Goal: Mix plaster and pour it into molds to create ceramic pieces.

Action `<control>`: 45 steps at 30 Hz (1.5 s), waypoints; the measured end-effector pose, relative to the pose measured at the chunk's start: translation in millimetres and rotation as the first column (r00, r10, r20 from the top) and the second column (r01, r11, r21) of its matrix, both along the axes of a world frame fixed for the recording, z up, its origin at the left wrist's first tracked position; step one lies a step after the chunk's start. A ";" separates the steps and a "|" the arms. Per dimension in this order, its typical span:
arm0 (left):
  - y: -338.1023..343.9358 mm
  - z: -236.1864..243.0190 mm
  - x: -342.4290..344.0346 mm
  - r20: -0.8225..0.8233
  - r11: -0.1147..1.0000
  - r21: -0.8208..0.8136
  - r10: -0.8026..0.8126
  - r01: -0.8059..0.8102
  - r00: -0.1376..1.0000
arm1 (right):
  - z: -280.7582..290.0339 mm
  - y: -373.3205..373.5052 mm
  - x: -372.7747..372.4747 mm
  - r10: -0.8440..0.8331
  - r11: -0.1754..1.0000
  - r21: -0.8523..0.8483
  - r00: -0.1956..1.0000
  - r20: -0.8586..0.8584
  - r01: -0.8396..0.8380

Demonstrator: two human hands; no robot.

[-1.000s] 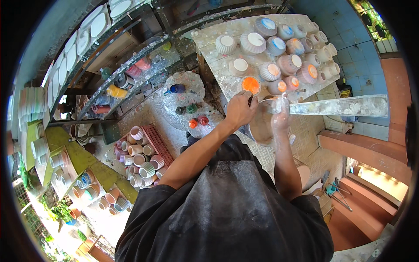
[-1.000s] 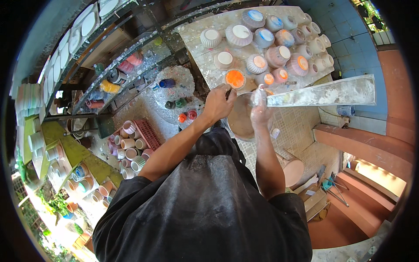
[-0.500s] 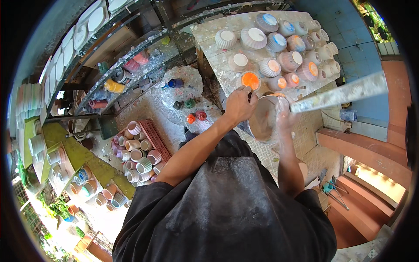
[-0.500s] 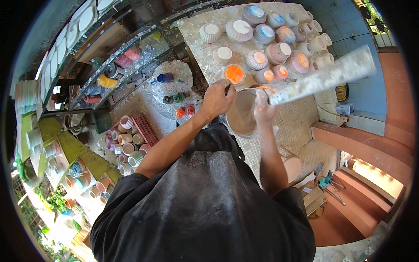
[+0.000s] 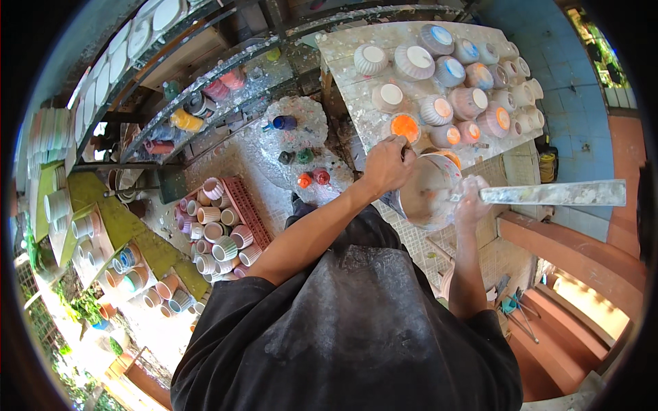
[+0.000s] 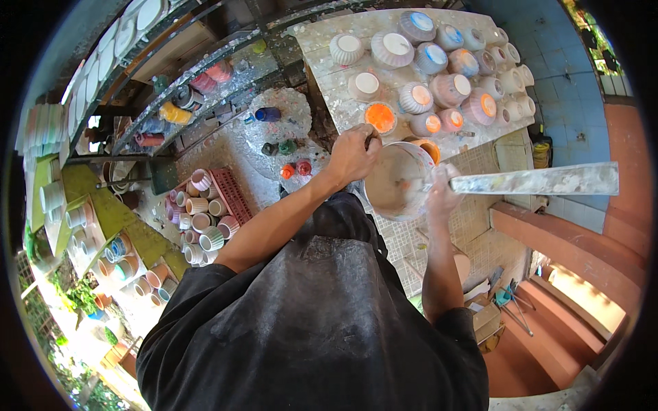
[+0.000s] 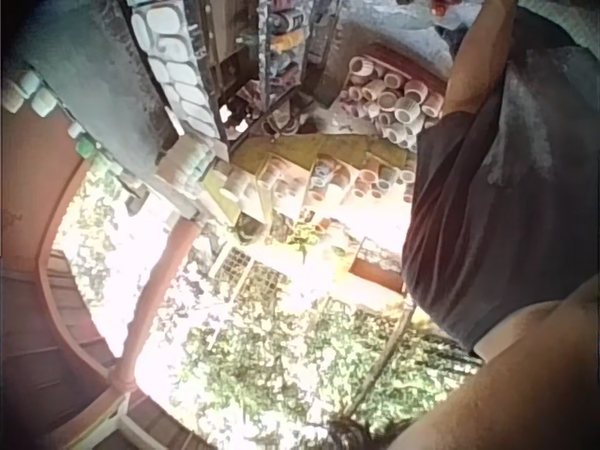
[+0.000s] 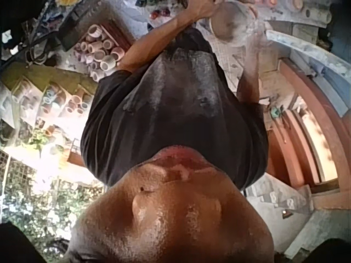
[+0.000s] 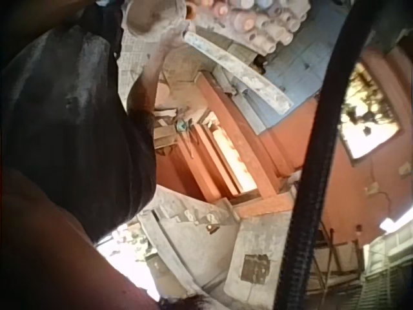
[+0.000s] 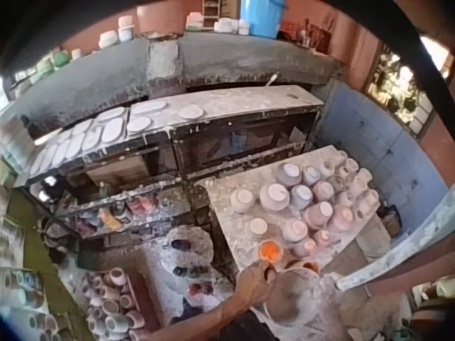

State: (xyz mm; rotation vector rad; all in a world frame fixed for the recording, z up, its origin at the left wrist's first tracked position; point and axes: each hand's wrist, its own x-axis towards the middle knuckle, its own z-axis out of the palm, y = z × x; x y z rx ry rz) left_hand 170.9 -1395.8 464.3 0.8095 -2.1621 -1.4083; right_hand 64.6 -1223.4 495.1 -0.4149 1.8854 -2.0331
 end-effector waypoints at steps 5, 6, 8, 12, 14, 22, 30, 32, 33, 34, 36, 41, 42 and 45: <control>1.5 2.7 0.3 -0.014 0.999 -0.045 0.028 -0.028 1.000 | 25.3 -83.3 22.8 -0.228 0.973 0.004 0.968 -0.107 0.229; 0.9 2.0 0.7 -0.023 0.998 -0.055 0.022 -0.024 0.999 | 20.1 -90.8 24.5 -0.238 0.966 -0.104 0.971 -0.017 0.235; 0.9 2.5 0.8 -0.015 0.999 -0.037 0.031 -0.032 0.999 | -5.4 -81.7 29.7 -0.160 0.948 -0.248 0.971 0.177 0.201; 0.1 -2.9 2.4 0.056 1.000 -0.014 0.018 -0.018 0.998 | -4.8 -28.9 60.2 0.210 0.978 0.081 0.940 -0.268 -0.195; 2.8 1.0 1.9 0.052 0.999 -0.029 0.046 -0.044 0.998 | -12.5 -7.8 38.1 0.060 0.992 0.127 0.957 -0.285 -0.025; 3.4 -2.3 -0.5 0.028 0.997 -0.058 0.051 -0.049 0.998 | -17.1 -80.4 37.9 -0.061 0.998 0.000 0.933 -0.354 0.065; 1.8 1.6 2.6 0.052 0.999 0.022 0.025 -0.026 0.998 | -0.8 -1.5 27.8 0.128 0.985 0.145 0.957 -0.258 -0.093; 2.2 0.0 2.3 0.040 1.000 0.011 0.023 -0.024 0.999 | 5.0 0.7 0.4 0.105 0.978 0.199 0.977 -0.185 -0.067; 2.0 -1.5 1.6 0.030 1.000 0.000 0.024 -0.024 0.999 | 0.9 -8.3 -3.8 0.107 0.978 0.196 0.977 -0.185 -0.070; 2.0 -0.3 1.5 0.031 1.000 -0.002 0.029 -0.029 0.999 | -2.8 -22.0 -7.2 0.147 0.948 0.315 0.829 -0.539 0.036; 0.9 1.6 1.6 0.033 1.000 0.015 0.025 -0.026 0.999 | -4.5 -41.3 2.4 0.223 0.911 0.373 0.555 -0.801 0.173; 5.4 -3.4 1.7 0.013 0.997 -0.013 0.081 -0.081 0.997 | -11.2 -38.7 39.6 -0.022 0.971 -0.236 0.995 0.101 0.046; 6.8 -2.8 1.8 0.000 0.995 -0.023 0.098 -0.098 0.995 | -21.2 -15.9 36.8 0.041 0.979 -0.201 0.998 0.037 -0.032; 8.6 -4.5 -0.4 0.010 0.995 -0.018 0.098 -0.098 0.995 | -25.7 27.9 -10.8 0.235 0.967 -0.082 0.969 -0.081 -0.242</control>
